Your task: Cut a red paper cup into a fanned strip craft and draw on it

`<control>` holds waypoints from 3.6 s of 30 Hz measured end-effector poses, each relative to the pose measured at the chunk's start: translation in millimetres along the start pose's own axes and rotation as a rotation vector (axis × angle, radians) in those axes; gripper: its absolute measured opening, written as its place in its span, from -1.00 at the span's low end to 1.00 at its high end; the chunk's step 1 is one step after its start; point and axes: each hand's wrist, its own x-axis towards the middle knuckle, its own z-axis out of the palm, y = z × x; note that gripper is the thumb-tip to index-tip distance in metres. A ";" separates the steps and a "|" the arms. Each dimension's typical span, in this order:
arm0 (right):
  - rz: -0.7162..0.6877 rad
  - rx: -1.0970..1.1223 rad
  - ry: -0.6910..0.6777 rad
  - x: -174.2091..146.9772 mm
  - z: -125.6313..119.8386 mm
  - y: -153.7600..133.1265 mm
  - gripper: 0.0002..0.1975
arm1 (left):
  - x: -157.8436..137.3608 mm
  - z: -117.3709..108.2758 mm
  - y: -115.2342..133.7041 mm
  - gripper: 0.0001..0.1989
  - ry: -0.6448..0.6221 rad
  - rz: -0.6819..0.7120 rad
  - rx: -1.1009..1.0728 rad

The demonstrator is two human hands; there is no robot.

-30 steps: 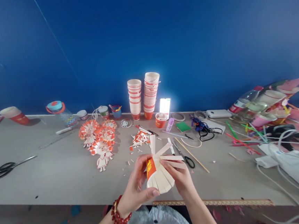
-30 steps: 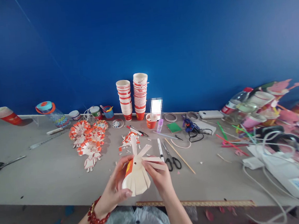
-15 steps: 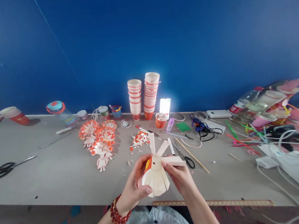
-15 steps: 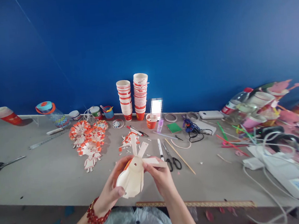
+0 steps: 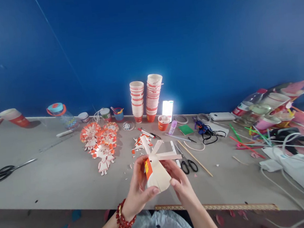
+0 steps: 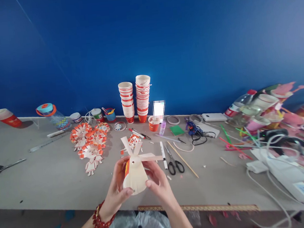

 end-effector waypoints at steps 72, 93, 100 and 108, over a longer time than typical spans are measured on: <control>0.095 0.111 0.352 9.8 2.0 22.6 -0.74 | -9.8 9.9 -0.4 -0.26 0.048 -0.121 -0.148; 0.109 -0.032 0.044 6.6 -7.0 6.6 -0.50 | 13.1 -6.9 -0.2 -0.73 0.160 -0.525 -0.085; 0.033 -0.195 -0.140 -7.3 -8.4 -7.5 -0.37 | 13.2 -7.1 -2.6 -0.79 0.241 -0.322 0.053; 0.065 -0.236 -0.152 -5.1 -6.5 -18.8 -0.45 | 11.9 -7.6 -4.5 -0.76 0.294 -0.326 0.047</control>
